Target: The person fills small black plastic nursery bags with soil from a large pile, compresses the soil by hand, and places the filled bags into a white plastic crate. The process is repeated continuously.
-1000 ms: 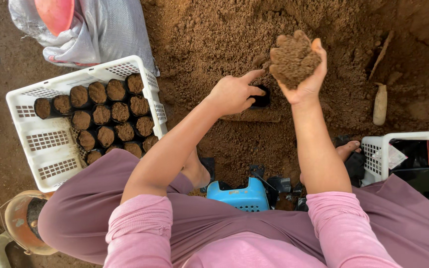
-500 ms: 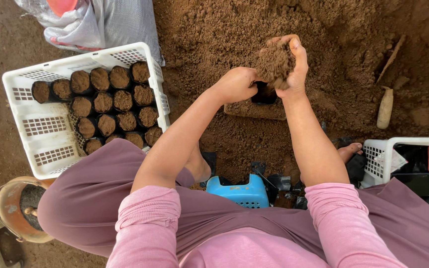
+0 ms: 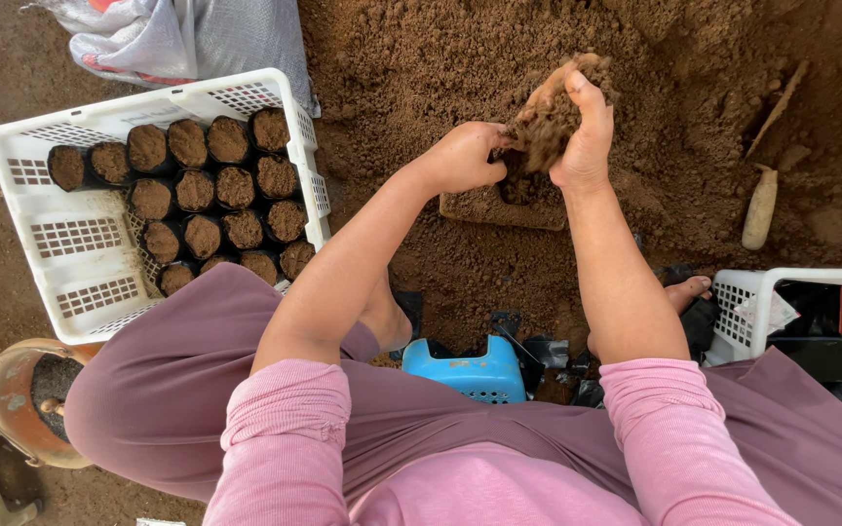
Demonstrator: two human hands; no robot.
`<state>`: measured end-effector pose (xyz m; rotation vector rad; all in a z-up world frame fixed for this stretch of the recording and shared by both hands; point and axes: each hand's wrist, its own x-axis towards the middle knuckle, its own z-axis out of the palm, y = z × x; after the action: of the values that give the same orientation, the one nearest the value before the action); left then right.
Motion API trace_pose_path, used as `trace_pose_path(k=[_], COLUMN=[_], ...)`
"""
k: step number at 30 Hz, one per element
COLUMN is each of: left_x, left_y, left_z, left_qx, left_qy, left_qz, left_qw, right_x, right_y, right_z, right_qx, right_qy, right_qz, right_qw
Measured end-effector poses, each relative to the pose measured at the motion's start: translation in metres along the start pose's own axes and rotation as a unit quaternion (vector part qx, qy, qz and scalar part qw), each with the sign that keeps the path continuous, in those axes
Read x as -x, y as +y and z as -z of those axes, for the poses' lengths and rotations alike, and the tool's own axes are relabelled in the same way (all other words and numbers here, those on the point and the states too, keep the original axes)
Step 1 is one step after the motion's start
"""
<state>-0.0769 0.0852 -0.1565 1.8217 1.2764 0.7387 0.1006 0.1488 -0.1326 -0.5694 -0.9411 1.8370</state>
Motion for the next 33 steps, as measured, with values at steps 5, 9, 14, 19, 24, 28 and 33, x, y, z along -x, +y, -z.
trace_pose_path(k=[5,9,14,19,24,28,33], left_x=[0.000,-0.002,0.000,-0.002,-0.004,-0.004,-0.010], left_y=[0.012,0.016,0.009,0.002,0.000,-0.002,-0.007], left_z=[0.007,0.008,0.006,0.001,-0.002,-0.005,-0.012], left_qx=[-0.003,0.005,-0.012,-0.002,0.002,0.014,-0.021], left_qy=[-0.034,-0.045,-0.053,-0.026,-0.037,-0.033,-0.053], left_qz=[0.080,0.089,0.111,0.072,0.114,0.114,0.101], left_qw=[0.996,0.995,0.992,0.997,0.993,0.993,0.993], right_x=[0.002,0.003,0.012,0.016,0.039,0.059,0.043], right_y=[-0.003,-0.003,-0.003,-0.025,-0.097,-0.108,-0.048], right_z=[-0.003,-0.003,-0.003,-0.016,-0.032,-0.039,-0.018], right_qx=[0.025,0.040,-0.001,0.039,0.624,0.825,0.900], right_qy=[-0.044,-0.027,-0.021,-0.076,-0.138,-0.237,-0.245], right_qz=[0.031,0.038,0.037,0.047,0.015,-0.148,-0.212], right_qw=[0.998,0.998,0.999,0.995,0.769,0.492,0.292])
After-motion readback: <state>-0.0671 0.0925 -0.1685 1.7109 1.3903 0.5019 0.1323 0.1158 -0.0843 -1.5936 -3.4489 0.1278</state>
